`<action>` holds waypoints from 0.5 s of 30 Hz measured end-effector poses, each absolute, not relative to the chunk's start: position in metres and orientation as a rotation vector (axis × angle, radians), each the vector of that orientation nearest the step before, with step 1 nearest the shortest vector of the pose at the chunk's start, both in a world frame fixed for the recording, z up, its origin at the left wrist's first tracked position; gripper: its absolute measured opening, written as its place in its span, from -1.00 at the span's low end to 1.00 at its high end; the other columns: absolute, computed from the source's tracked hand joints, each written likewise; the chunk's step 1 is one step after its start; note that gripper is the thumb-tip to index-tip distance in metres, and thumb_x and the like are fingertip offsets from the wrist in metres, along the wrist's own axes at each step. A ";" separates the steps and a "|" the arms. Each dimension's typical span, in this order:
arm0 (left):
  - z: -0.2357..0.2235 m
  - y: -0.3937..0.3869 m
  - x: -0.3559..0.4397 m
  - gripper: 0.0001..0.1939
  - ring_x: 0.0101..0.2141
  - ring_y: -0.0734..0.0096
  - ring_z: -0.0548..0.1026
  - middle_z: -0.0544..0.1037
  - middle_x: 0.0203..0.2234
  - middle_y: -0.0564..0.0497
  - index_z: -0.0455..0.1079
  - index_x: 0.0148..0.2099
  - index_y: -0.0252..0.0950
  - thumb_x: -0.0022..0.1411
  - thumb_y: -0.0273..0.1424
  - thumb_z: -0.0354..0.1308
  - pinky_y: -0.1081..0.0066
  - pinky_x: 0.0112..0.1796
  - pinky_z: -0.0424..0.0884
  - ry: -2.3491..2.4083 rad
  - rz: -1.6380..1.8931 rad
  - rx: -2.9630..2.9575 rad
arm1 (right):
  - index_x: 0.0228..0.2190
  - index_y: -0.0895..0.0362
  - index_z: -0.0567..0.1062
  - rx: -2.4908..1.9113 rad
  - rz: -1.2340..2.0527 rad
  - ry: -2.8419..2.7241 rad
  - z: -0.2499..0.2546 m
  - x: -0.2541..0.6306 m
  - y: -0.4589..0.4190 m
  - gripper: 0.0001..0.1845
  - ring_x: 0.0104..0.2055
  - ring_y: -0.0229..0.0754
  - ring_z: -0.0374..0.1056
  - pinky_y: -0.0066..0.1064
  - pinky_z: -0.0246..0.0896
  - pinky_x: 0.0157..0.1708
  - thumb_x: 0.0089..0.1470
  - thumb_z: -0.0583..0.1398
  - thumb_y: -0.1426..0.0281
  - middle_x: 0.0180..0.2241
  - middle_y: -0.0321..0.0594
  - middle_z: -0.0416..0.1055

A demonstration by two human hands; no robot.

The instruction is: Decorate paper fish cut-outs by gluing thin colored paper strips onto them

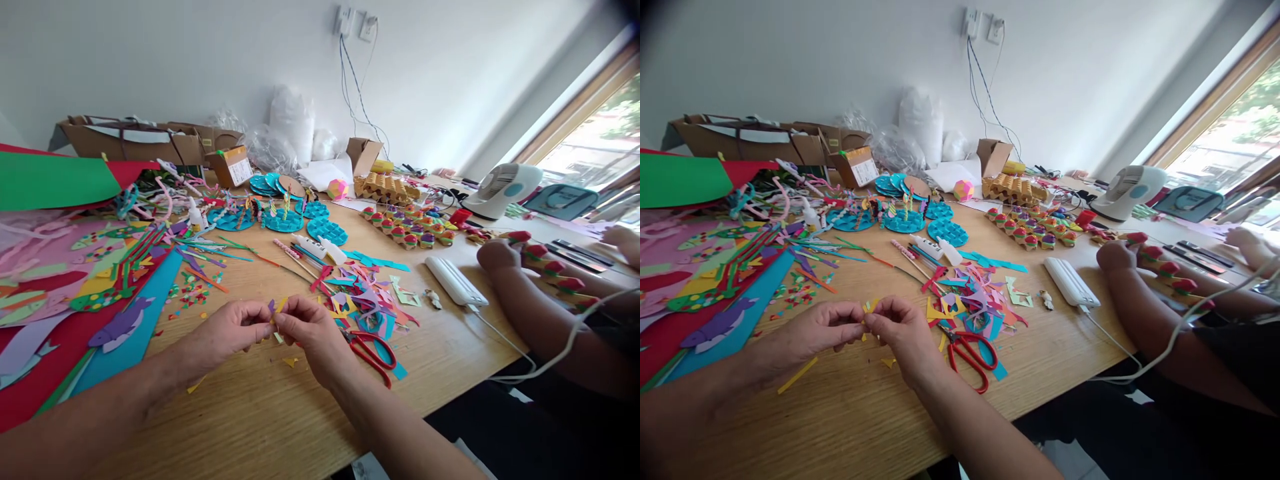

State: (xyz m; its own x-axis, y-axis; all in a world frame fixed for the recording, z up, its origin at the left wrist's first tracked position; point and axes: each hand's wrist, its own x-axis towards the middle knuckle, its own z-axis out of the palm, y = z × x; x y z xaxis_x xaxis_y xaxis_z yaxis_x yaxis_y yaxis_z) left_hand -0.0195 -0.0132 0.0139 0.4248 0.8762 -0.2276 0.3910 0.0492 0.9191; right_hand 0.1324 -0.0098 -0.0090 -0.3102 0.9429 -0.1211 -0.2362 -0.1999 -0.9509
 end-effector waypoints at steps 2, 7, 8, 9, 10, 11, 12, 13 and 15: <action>0.014 -0.011 -0.024 -0.71 -0.52 0.51 0.24 0.29 -0.56 0.11 0.29 -0.44 -0.31 0.09 -0.18 -0.04 0.51 -0.51 0.19 1.147 0.551 1.594 | -0.59 0.17 0.33 -0.985 1.681 -1.136 -0.007 0.134 -0.008 -0.72 -0.65 -0.43 0.08 -0.57 -0.05 -0.63 -0.27 0.31 0.28 -0.68 -0.42 0.28; 0.014 -0.001 -0.035 -0.65 -0.45 0.45 0.31 0.34 -0.49 0.08 0.30 -0.32 -0.31 0.19 -0.14 -0.13 0.49 -0.45 0.27 1.162 0.658 1.639 | -0.57 0.17 0.32 -1.052 1.706 -1.268 -0.007 0.135 -0.005 -0.83 -0.64 -0.42 0.17 -0.58 -0.03 -0.61 -0.24 0.24 0.40 -0.67 -0.41 0.33; 0.014 0.001 -0.034 -0.68 -0.45 0.46 0.31 0.35 -0.48 0.09 0.30 -0.32 -0.30 0.19 -0.15 -0.10 0.50 -0.45 0.27 1.159 0.648 1.679 | -0.57 0.17 0.32 -1.055 1.708 -1.293 -0.008 0.135 -0.005 -0.85 -0.63 -0.42 0.18 -0.57 0.00 -0.60 -0.24 0.22 0.42 -0.66 -0.42 0.32; 0.014 0.003 -0.033 -0.71 -0.46 0.47 0.31 0.36 -0.49 0.10 0.30 -0.32 -0.30 0.17 -0.17 -0.06 0.50 -0.46 0.26 1.162 0.633 1.732 | -0.57 0.17 0.32 -1.054 1.709 -1.318 -0.009 0.134 -0.004 -0.88 -0.62 -0.42 0.18 -0.56 0.03 -0.58 -0.23 0.20 0.43 -0.65 -0.43 0.31; 0.013 0.005 -0.032 -0.74 -0.47 0.48 0.30 0.36 -0.50 0.10 0.31 -0.34 -0.30 0.16 -0.20 -0.03 0.51 -0.46 0.25 1.175 0.620 1.791 | -0.57 0.17 0.33 -1.051 1.707 -1.343 -0.011 0.133 -0.004 -0.90 -0.61 -0.42 0.18 -0.56 0.06 -0.56 -0.23 0.19 0.45 -0.65 -0.44 0.30; 0.013 0.007 -0.030 -0.77 -0.47 0.48 0.30 0.37 -0.51 0.11 0.31 -0.36 -0.30 0.14 -0.23 -0.01 0.51 -0.47 0.23 1.194 0.601 1.849 | -0.57 0.17 0.33 -1.048 1.705 -1.367 -0.012 0.133 -0.004 -0.92 -0.61 -0.42 0.18 -0.55 0.07 -0.55 -0.23 0.18 0.45 -0.65 -0.44 0.29; 0.012 0.009 -0.028 -0.79 -0.47 0.48 0.30 0.37 -0.52 0.11 0.32 -0.38 -0.30 0.13 -0.26 0.00 0.51 -0.48 0.22 1.215 0.584 1.895 | -0.57 0.17 0.34 -1.047 1.703 -1.387 -0.013 0.132 -0.004 -0.93 -0.61 -0.42 0.18 -0.54 0.07 -0.55 -0.22 0.17 0.46 -0.65 -0.45 0.27; 0.012 0.011 -0.027 -0.80 -0.47 0.48 0.30 0.37 -0.53 0.11 0.33 -0.40 -0.31 0.12 -0.29 0.00 0.51 -0.48 0.21 1.230 0.570 1.923 | -0.57 0.17 0.34 -1.048 1.703 -1.402 -0.013 0.132 -0.004 -0.94 -0.61 -0.42 0.17 -0.54 0.06 -0.55 -0.22 0.17 0.46 -0.64 -0.45 0.26; 0.012 0.013 -0.024 -0.81 -0.50 0.49 0.28 0.34 -0.56 0.12 0.32 -0.43 -0.32 0.10 -0.32 -0.01 0.52 -0.51 0.18 1.245 0.550 1.920 | -0.56 0.18 0.34 -1.052 1.709 -1.424 -0.012 0.133 -0.003 -0.93 -0.60 -0.42 0.17 -0.55 0.06 -0.55 -0.22 0.17 0.46 -0.64 -0.44 0.26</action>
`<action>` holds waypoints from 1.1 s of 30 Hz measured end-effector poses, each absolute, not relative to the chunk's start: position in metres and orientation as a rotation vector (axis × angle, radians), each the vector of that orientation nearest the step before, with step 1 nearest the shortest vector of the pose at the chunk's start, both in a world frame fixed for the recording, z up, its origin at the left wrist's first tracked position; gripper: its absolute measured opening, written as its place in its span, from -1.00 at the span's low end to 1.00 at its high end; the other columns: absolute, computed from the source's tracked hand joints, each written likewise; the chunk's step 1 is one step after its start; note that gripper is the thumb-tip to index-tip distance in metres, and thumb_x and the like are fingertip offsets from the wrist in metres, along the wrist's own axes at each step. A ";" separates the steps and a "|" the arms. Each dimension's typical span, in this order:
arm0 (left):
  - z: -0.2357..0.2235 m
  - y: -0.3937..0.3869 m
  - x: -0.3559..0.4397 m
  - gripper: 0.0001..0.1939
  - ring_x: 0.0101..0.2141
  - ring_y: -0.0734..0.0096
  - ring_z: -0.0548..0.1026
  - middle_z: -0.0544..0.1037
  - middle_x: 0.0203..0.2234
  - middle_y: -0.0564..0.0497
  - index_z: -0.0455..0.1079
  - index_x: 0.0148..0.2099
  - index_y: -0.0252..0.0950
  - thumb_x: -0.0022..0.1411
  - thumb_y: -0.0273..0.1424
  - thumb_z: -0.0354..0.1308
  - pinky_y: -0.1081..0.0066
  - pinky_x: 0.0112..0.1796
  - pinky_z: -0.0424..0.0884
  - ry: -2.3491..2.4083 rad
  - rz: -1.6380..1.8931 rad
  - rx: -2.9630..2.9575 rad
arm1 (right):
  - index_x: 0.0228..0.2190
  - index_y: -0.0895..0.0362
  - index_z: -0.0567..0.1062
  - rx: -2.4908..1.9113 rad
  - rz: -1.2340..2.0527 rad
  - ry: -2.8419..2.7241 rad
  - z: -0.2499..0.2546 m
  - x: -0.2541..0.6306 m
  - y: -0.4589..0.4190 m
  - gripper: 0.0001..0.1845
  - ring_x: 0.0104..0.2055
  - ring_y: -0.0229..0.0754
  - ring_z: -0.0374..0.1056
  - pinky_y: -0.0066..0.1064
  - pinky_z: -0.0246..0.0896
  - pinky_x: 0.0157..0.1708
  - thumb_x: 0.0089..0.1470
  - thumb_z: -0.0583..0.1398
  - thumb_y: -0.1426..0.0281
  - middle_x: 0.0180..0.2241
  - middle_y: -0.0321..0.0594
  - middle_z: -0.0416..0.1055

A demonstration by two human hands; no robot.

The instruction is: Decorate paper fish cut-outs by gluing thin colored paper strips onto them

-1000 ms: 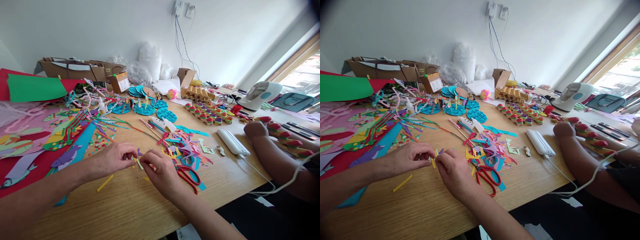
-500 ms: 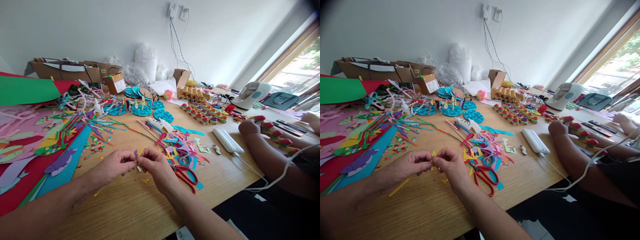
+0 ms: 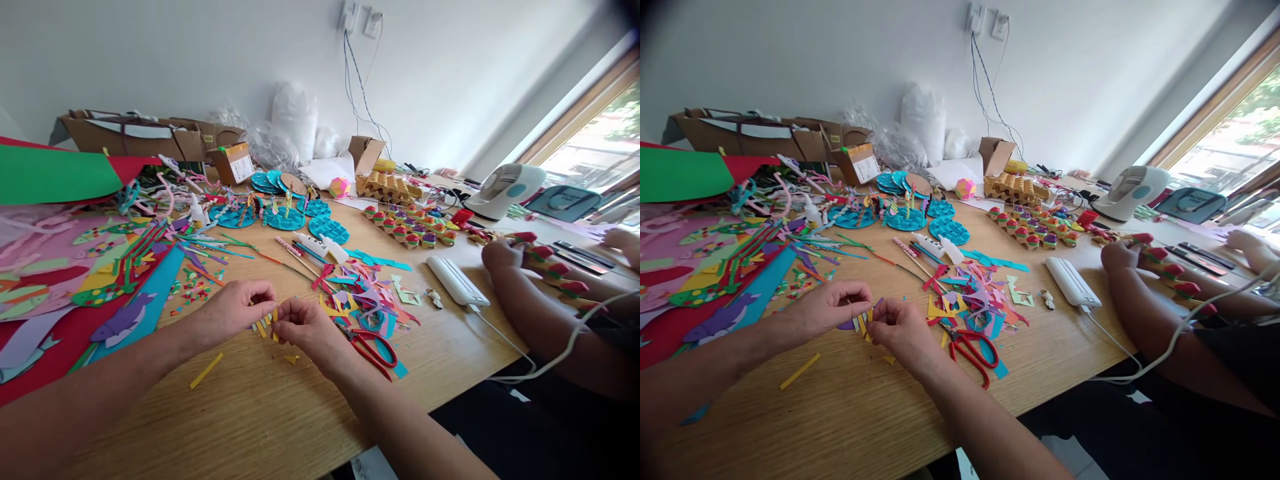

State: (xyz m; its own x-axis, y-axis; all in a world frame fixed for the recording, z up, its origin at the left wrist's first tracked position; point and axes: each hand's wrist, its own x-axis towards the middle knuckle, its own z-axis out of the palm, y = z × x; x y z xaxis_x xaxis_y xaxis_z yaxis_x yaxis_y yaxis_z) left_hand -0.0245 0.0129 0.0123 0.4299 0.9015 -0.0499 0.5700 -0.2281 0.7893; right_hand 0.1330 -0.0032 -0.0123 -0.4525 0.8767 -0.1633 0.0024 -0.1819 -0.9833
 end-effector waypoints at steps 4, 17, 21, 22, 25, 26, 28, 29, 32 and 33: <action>0.016 0.013 -0.023 -0.81 -0.57 0.54 0.20 0.23 -0.63 0.17 0.26 -0.47 -0.32 0.04 -0.28 0.04 0.55 -0.58 0.15 1.205 0.615 1.651 | -0.53 0.17 0.31 -1.090 1.711 -1.451 -0.012 0.139 -0.002 -0.92 -0.60 -0.40 0.18 -0.53 0.08 -0.54 -0.12 0.13 0.40 -0.61 -0.40 0.29; 0.014 0.010 -0.018 -0.78 -0.61 0.60 0.17 0.22 -0.68 0.19 0.19 -0.50 -0.31 -0.01 -0.29 0.12 0.59 -0.60 0.11 1.128 0.769 1.257 | -0.33 0.14 0.39 -0.994 -0.020 -2.270 -0.022 0.146 -0.016 -0.85 -0.34 -0.21 0.24 -0.43 0.13 -0.36 0.08 0.04 0.52 -0.35 -0.18 0.36; 0.010 0.015 -0.019 -0.80 -0.62 0.59 0.15 0.19 -0.68 0.20 0.20 -0.47 -0.31 -0.01 -0.28 0.09 0.58 -0.62 0.09 1.145 0.734 1.323 | -0.40 0.14 0.43 -1.025 -0.057 -2.347 -0.018 0.149 -0.010 -0.84 -0.37 -0.26 0.24 -0.48 0.09 -0.38 0.13 0.05 0.47 -0.38 -0.21 0.38; 0.009 0.017 -0.020 -0.80 -0.62 0.59 0.15 0.20 -0.67 0.20 0.21 -0.47 -0.31 -0.01 -0.28 0.09 0.58 -0.62 0.10 1.162 0.720 1.368 | -0.39 0.14 0.44 -1.047 -0.046 -2.366 -0.017 0.150 -0.008 -0.83 -0.37 -0.27 0.25 -0.49 0.09 -0.38 0.13 0.05 0.46 -0.38 -0.21 0.38; 0.003 0.029 -0.026 -0.81 -0.57 0.54 0.23 0.26 -0.62 0.16 0.25 -0.45 -0.32 -0.01 -0.27 0.04 0.54 -0.57 0.16 1.241 0.644 1.636 | -0.38 0.14 0.46 -1.118 0.002 -2.430 -0.017 0.153 -0.001 -0.81 -0.37 -0.28 0.29 -0.51 0.08 -0.39 0.15 0.05 0.43 -0.39 -0.21 0.41; 0.000 0.034 -0.028 -0.80 -0.55 0.52 0.26 0.29 -0.60 0.14 0.26 -0.45 -0.32 -0.01 -0.27 0.02 0.53 -0.54 0.20 1.261 0.607 1.738 | -0.36 0.14 0.47 -1.143 0.025 -2.453 -0.018 0.153 0.002 -0.80 -0.36 -0.28 0.31 -0.51 0.08 -0.39 0.16 0.04 0.42 -0.39 -0.21 0.42; -0.006 0.043 -0.032 -0.80 -0.51 0.47 0.32 0.34 -0.57 0.11 0.28 -0.45 -0.32 -0.01 -0.28 -0.01 0.50 -0.49 0.25 1.279 0.535 1.890 | -0.34 0.13 0.48 -1.188 0.068 -2.500 -0.020 0.152 0.005 -0.78 -0.35 -0.28 0.33 -0.52 0.07 -0.40 0.17 0.03 0.40 -0.40 -0.21 0.43; -0.009 0.048 -0.034 -0.80 -0.49 0.45 0.34 0.37 -0.56 0.09 0.30 -0.46 -0.32 -0.02 -0.29 -0.02 0.48 -0.47 0.26 1.282 0.507 1.934 | -0.33 0.12 0.48 -1.209 0.084 -2.524 -0.022 0.151 0.007 -0.78 -0.35 -0.28 0.34 -0.52 0.06 -0.41 0.17 0.03 0.40 -0.40 -0.22 0.44; -0.017 0.057 -0.036 -0.81 -0.46 0.38 0.36 0.41 -0.55 0.05 0.35 -0.47 -0.33 -0.03 -0.33 -0.01 0.45 -0.44 0.26 1.305 0.455 2.027 | -0.34 0.12 0.47 -1.266 0.122 -2.597 -0.029 0.147 0.011 -0.79 -0.36 -0.28 0.34 -0.52 0.05 -0.43 0.16 0.03 0.42 -0.40 -0.22 0.45; -0.018 0.059 -0.036 -0.82 -0.45 0.37 0.37 0.41 -0.55 0.04 0.36 -0.48 -0.33 -0.03 -0.34 0.00 0.44 -0.42 0.25 1.316 0.440 2.064 | -0.35 0.12 0.47 -1.281 0.130 -2.615 -0.031 0.146 0.012 -0.80 -0.36 -0.28 0.34 -0.52 0.04 -0.43 0.15 0.04 0.43 -0.40 -0.22 0.45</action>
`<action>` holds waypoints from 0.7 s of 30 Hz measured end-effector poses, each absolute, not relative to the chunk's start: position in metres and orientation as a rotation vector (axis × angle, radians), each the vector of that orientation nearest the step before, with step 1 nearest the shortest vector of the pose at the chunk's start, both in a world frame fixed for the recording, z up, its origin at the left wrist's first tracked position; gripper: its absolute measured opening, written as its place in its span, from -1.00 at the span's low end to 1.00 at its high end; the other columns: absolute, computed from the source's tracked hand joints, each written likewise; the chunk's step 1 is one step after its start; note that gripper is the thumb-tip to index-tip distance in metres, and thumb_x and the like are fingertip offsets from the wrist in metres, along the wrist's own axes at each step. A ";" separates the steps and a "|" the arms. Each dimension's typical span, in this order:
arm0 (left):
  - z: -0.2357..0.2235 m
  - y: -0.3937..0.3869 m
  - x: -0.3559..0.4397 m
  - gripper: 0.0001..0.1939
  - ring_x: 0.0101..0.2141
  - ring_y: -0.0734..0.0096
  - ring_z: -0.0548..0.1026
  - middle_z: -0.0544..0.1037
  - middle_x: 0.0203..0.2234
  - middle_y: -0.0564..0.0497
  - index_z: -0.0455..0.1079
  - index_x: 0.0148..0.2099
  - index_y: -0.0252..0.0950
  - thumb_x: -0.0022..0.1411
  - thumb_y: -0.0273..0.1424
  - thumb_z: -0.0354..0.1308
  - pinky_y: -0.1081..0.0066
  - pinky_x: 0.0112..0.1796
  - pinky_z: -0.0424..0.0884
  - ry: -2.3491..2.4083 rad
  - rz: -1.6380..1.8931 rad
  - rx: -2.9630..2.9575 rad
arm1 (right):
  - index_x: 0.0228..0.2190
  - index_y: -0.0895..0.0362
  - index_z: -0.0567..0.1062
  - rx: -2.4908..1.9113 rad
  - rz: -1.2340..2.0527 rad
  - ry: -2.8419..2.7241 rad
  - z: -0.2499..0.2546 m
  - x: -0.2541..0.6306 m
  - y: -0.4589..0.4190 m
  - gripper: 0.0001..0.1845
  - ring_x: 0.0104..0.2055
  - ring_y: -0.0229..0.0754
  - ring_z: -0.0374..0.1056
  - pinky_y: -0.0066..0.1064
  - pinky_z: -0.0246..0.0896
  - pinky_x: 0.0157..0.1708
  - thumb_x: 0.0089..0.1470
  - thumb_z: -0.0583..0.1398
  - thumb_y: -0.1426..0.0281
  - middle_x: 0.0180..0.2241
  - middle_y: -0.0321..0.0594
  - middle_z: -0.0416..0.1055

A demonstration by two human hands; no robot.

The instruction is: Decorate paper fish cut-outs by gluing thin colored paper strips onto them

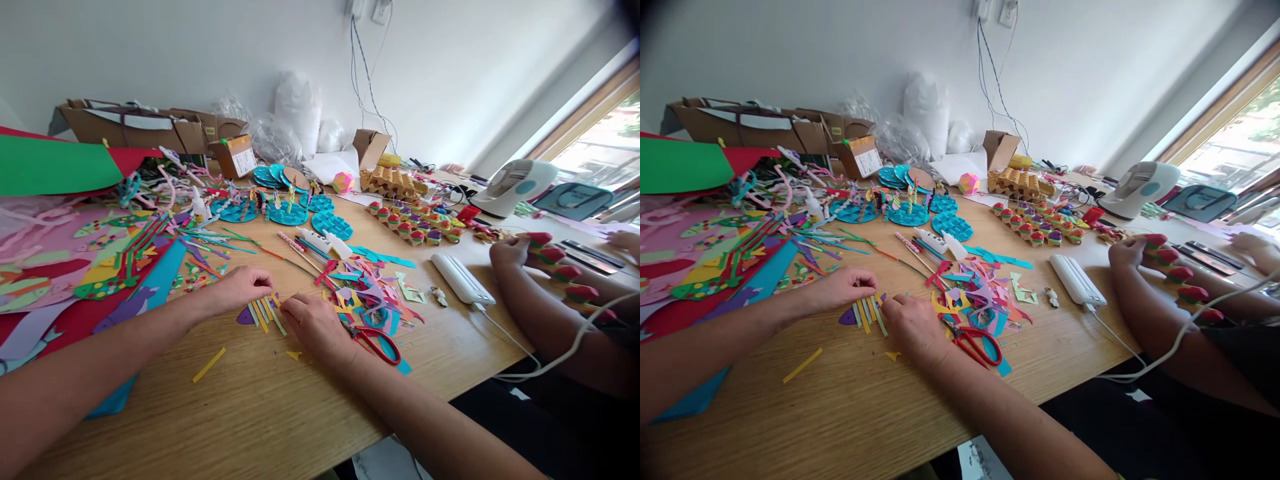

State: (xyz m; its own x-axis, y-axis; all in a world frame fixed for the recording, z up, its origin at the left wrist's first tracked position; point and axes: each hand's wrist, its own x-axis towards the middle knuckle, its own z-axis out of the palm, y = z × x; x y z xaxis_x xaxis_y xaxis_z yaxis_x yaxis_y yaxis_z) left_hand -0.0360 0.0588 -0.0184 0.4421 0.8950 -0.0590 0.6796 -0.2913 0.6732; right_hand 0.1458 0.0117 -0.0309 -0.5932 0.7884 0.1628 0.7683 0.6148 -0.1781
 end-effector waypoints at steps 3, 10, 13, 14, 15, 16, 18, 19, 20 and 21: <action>-0.021 0.063 -0.035 -0.85 -0.41 0.35 0.37 0.42 -0.52 0.03 0.37 -0.51 -0.32 -0.04 -0.38 0.02 0.43 -0.37 0.25 1.328 0.407 2.166 | -0.36 0.13 0.47 -1.295 0.142 -2.643 -0.036 0.143 0.014 -0.80 -0.36 -0.27 0.34 -0.51 0.05 -0.42 0.14 0.04 0.43 -0.40 -0.22 0.45; -0.024 0.068 -0.032 -0.88 -0.40 0.38 0.38 0.44 -0.51 0.04 0.39 -0.50 -0.31 -0.04 -0.44 0.04 0.48 -0.40 0.23 1.350 0.316 2.277 | -0.31 0.11 0.48 -1.245 0.143 -2.666 -0.039 0.142 0.014 -0.80 -0.29 -0.24 0.33 -0.47 0.08 -0.32 0.16 0.05 0.41 -0.35 -0.21 0.45; -0.025 0.070 -0.031 -0.89 -0.39 0.38 0.38 0.44 -0.50 0.03 0.39 -0.49 -0.31 -0.03 -0.44 0.05 0.48 -0.40 0.24 1.357 0.273 2.295 | -0.33 0.10 0.49 -1.243 0.130 -2.667 -0.039 0.142 0.013 -0.79 -0.29 -0.24 0.32 -0.46 0.08 -0.31 0.16 0.04 0.40 -0.34 -0.22 0.44; -0.025 0.070 -0.031 -0.89 -0.38 0.38 0.38 0.44 -0.49 0.03 0.39 -0.48 -0.31 -0.03 -0.44 0.05 0.48 -0.39 0.24 1.357 0.261 2.301 | -0.33 0.10 0.49 -1.247 0.129 -2.666 -0.039 0.142 0.013 -0.78 -0.29 -0.24 0.32 -0.46 0.08 -0.31 0.16 0.04 0.40 -0.34 -0.22 0.44; -0.025 0.071 -0.031 -0.89 -0.38 0.38 0.38 0.44 -0.48 0.03 0.39 -0.48 -0.31 -0.03 -0.44 0.05 0.48 -0.39 0.24 1.357 0.250 2.307 | -0.33 0.10 0.49 -1.248 0.130 -2.667 -0.039 0.142 0.013 -0.78 -0.29 -0.24 0.31 -0.46 0.08 -0.31 0.16 0.04 0.40 -0.34 -0.23 0.44; -0.026 0.071 -0.031 -0.90 -0.37 0.38 0.38 0.44 -0.48 0.04 0.39 -0.48 -0.31 -0.03 -0.44 0.05 0.48 -0.39 0.24 1.357 0.241 2.313 | -0.34 0.10 0.49 -1.245 0.132 -2.670 -0.039 0.142 0.013 -0.78 -0.29 -0.25 0.31 -0.47 0.08 -0.31 0.17 0.04 0.40 -0.34 -0.23 0.43; -0.026 0.072 -0.032 -0.90 -0.37 0.38 0.37 0.43 -0.48 0.04 0.38 -0.48 -0.31 -0.03 -0.43 0.05 0.48 -0.38 0.23 1.356 0.226 2.323 | -0.34 0.10 0.48 -1.233 0.140 -2.675 -0.039 0.142 0.013 -0.78 -0.30 -0.26 0.30 -0.48 0.08 -0.31 0.17 0.03 0.40 -0.34 -0.23 0.42; -0.026 0.072 -0.032 -0.90 -0.37 0.38 0.37 0.43 -0.48 0.04 0.38 -0.48 -0.30 -0.03 -0.43 0.06 0.48 -0.39 0.23 1.356 0.220 2.327 | -0.34 0.11 0.48 -1.227 0.145 -2.678 -0.039 0.143 0.013 -0.78 -0.30 -0.26 0.29 -0.48 0.08 -0.31 0.17 0.03 0.40 -0.34 -0.22 0.42; -0.027 0.072 -0.032 -0.90 -0.38 0.38 0.37 0.43 -0.48 0.04 0.38 -0.49 -0.30 -0.03 -0.42 0.06 0.48 -0.39 0.23 1.355 0.215 2.331 | -0.34 0.11 0.48 -1.222 0.150 -2.681 -0.039 0.143 0.013 -0.78 -0.30 -0.26 0.29 -0.48 0.08 -0.31 0.17 0.03 0.40 -0.34 -0.22 0.42; -0.027 0.072 -0.032 -0.90 -0.38 0.38 0.37 0.43 -0.48 0.04 0.38 -0.49 -0.30 -0.03 -0.42 0.06 0.48 -0.39 0.23 1.353 0.211 2.334 | -0.35 0.11 0.48 -1.222 0.154 -2.684 -0.039 0.143 0.013 -0.78 -0.30 -0.26 0.29 -0.47 0.08 -0.31 0.17 0.03 0.40 -0.34 -0.22 0.41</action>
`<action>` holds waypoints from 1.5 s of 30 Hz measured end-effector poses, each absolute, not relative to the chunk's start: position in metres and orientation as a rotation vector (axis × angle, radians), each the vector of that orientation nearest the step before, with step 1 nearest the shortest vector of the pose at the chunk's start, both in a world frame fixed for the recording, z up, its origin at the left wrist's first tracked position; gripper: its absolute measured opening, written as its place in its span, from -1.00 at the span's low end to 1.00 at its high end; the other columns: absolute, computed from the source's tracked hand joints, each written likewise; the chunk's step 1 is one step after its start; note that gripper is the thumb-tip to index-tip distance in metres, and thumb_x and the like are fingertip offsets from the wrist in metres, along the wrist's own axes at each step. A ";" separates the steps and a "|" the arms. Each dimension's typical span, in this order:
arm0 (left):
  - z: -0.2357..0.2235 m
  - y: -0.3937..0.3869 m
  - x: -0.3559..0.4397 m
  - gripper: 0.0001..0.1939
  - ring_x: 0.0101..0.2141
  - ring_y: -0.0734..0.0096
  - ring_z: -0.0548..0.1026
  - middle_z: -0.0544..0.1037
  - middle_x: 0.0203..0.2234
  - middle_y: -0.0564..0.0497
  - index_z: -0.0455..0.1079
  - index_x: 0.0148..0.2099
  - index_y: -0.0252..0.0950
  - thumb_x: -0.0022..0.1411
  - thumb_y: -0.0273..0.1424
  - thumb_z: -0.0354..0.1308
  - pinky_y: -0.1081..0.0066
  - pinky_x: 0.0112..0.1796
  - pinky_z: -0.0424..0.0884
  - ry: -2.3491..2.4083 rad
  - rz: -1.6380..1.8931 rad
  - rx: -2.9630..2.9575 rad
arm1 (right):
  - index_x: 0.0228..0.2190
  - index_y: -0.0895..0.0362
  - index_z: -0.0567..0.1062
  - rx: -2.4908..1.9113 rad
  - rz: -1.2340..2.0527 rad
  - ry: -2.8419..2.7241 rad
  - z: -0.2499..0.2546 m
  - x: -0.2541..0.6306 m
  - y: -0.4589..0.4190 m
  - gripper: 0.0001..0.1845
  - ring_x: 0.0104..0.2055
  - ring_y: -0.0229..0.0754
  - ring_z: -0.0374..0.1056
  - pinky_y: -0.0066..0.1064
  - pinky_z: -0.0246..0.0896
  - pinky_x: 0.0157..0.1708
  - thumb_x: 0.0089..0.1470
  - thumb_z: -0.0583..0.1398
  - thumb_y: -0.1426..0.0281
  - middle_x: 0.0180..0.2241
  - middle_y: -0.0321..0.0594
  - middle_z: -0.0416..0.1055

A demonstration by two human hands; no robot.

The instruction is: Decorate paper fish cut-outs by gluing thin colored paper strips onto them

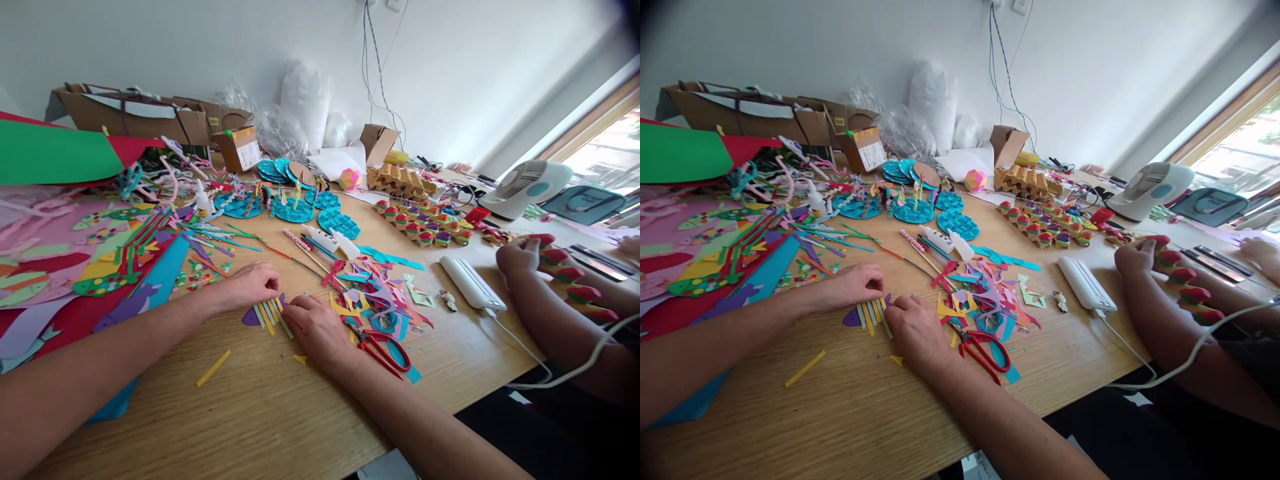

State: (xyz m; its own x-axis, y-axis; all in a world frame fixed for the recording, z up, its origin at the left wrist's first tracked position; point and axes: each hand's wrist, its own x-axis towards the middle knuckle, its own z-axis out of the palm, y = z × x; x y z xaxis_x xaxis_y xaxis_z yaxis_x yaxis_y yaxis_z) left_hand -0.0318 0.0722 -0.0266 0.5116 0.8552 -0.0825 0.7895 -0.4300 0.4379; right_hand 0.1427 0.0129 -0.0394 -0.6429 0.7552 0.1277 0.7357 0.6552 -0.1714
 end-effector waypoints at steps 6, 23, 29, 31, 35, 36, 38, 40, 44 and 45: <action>-0.027 0.072 -0.032 -0.92 -0.36 0.38 0.37 0.44 -0.47 0.04 0.37 -0.49 -0.29 -0.05 -0.44 0.06 0.48 -0.38 0.24 1.339 0.197 2.355 | -0.38 0.11 0.47 -1.240 0.159 -2.694 -0.040 0.143 0.013 -0.80 -0.30 -0.25 0.28 -0.46 0.08 -0.32 0.15 0.05 0.42 -0.34 -0.23 0.41; -0.032 0.077 -0.033 -0.89 -0.38 0.37 0.38 0.43 -0.47 0.03 0.38 -0.49 -0.29 -0.04 -0.43 0.03 0.47 -0.39 0.24 1.318 0.160 2.405 | -0.41 0.09 0.47 -1.255 0.119 -2.687 -0.041 0.143 0.013 -0.82 -0.33 -0.26 0.27 -0.48 0.07 -0.36 0.13 0.07 0.44 -0.33 -0.25 0.40; -0.030 0.076 -0.032 -0.90 -0.37 0.38 0.38 0.44 -0.46 0.03 0.38 -0.49 -0.29 -0.06 -0.46 0.04 0.48 -0.38 0.24 1.313 0.131 2.407 | -0.40 0.10 0.47 -1.236 0.122 -2.681 -0.042 0.143 0.012 -0.81 -0.32 -0.26 0.27 -0.48 0.08 -0.35 0.14 0.06 0.42 -0.33 -0.24 0.40; -0.028 0.076 -0.032 -0.90 -0.37 0.38 0.38 0.44 -0.46 0.03 0.39 -0.49 -0.29 -0.06 -0.46 0.04 0.48 -0.38 0.25 1.314 0.123 2.407 | -0.40 0.10 0.47 -1.246 0.122 -2.683 -0.042 0.143 0.012 -0.79 -0.32 -0.26 0.27 -0.48 0.08 -0.35 0.15 0.05 0.42 -0.33 -0.23 0.40; -0.027 0.076 -0.031 -0.90 -0.37 0.38 0.38 0.44 -0.46 0.03 0.39 -0.49 -0.29 -0.07 -0.47 0.04 0.48 -0.38 0.24 1.322 0.106 2.409 | -0.40 0.10 0.48 -1.237 0.148 -2.682 -0.042 0.143 0.012 -0.77 -0.32 -0.25 0.26 -0.47 0.09 -0.35 0.16 0.03 0.41 -0.32 -0.22 0.39; -0.027 0.077 -0.030 -0.89 -0.37 0.38 0.38 0.44 -0.46 0.03 0.40 -0.49 -0.29 -0.07 -0.47 0.04 0.48 -0.39 0.24 1.323 0.102 2.409 | -0.39 0.10 0.48 -1.234 0.154 -2.681 -0.042 0.143 0.012 -0.77 -0.32 -0.25 0.26 -0.47 0.09 -0.35 0.16 0.03 0.41 -0.32 -0.22 0.39; -0.027 0.077 -0.030 -0.89 -0.38 0.37 0.38 0.44 -0.46 0.03 0.40 -0.49 -0.28 -0.08 -0.47 0.05 0.48 -0.40 0.24 1.323 0.094 2.412 | -0.39 0.10 0.47 -1.235 0.155 -2.679 -0.041 0.143 0.012 -0.77 -0.31 -0.25 0.26 -0.47 0.10 -0.34 0.16 0.03 0.41 -0.32 -0.22 0.39; -0.027 0.078 -0.030 -0.89 -0.38 0.36 0.38 0.44 -0.46 0.02 0.41 -0.49 -0.29 -0.08 -0.47 0.05 0.47 -0.41 0.24 1.322 0.087 2.415 | -0.38 0.10 0.47 -1.239 0.149 -2.679 -0.041 0.143 0.011 -0.77 -0.31 -0.25 0.26 -0.46 0.10 -0.33 0.16 0.03 0.41 -0.32 -0.22 0.39; -0.027 0.078 -0.030 -0.88 -0.38 0.37 0.38 0.45 -0.47 0.03 0.42 -0.49 -0.28 -0.09 -0.47 0.05 0.48 -0.41 0.24 1.324 0.076 2.415 | -0.39 0.09 0.47 -1.259 0.154 -2.687 -0.039 0.142 0.011 -0.79 -0.31 -0.25 0.26 -0.47 0.09 -0.35 0.16 0.04 0.42 -0.32 -0.23 0.39; -0.027 0.078 -0.030 -0.88 -0.38 0.38 0.38 0.45 -0.48 0.04 0.42 -0.49 -0.27 -0.09 -0.46 0.05 0.49 -0.41 0.24 1.325 0.072 2.413 | -0.39 0.09 0.47 -1.262 0.157 -2.690 -0.039 0.142 0.011 -0.79 -0.31 -0.25 0.25 -0.47 0.08 -0.35 0.15 0.04 0.43 -0.32 -0.23 0.39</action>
